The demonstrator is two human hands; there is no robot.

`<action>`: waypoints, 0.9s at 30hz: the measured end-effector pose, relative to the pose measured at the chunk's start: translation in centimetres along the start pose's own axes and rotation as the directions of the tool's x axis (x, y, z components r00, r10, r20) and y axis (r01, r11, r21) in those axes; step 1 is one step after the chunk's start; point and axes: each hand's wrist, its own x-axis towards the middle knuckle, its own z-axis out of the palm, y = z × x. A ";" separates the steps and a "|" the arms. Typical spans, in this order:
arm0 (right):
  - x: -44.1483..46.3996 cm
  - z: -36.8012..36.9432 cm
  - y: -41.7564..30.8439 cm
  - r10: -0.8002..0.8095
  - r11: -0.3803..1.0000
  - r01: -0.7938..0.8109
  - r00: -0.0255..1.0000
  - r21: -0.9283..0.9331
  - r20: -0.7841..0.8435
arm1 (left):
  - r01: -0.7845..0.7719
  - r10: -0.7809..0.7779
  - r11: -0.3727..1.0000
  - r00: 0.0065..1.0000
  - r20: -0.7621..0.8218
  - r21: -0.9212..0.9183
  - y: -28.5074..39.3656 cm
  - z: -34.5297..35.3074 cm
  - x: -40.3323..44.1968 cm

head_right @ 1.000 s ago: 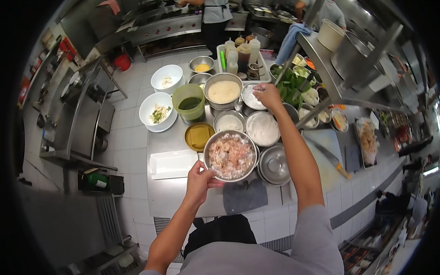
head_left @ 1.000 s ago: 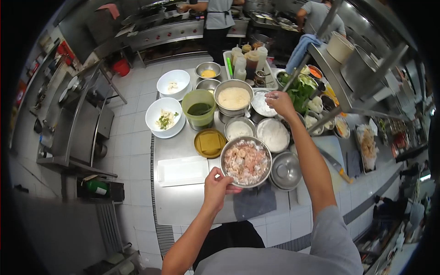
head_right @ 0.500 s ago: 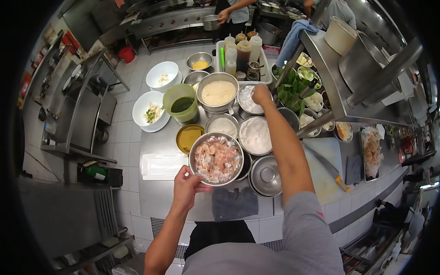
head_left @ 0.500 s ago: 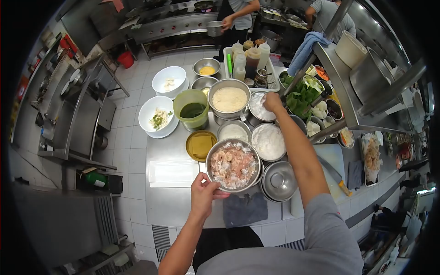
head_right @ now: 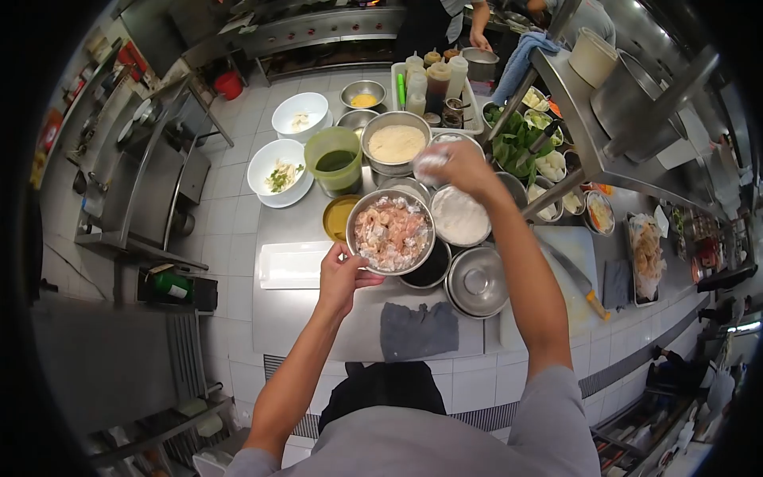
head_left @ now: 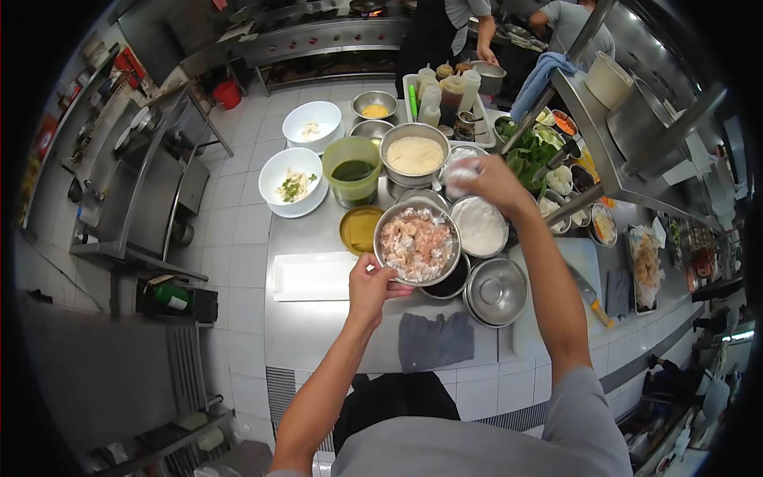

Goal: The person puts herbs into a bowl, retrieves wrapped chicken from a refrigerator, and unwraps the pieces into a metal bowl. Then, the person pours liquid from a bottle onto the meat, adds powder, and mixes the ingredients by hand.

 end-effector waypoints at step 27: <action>-16.1 34.2 -0.4 0.108 0.740 0.055 0.974 -0.671 0.200 | 0.069 -0.066 0.997 0.993 -0.097 0.025 -10.5 -20.7 -12.6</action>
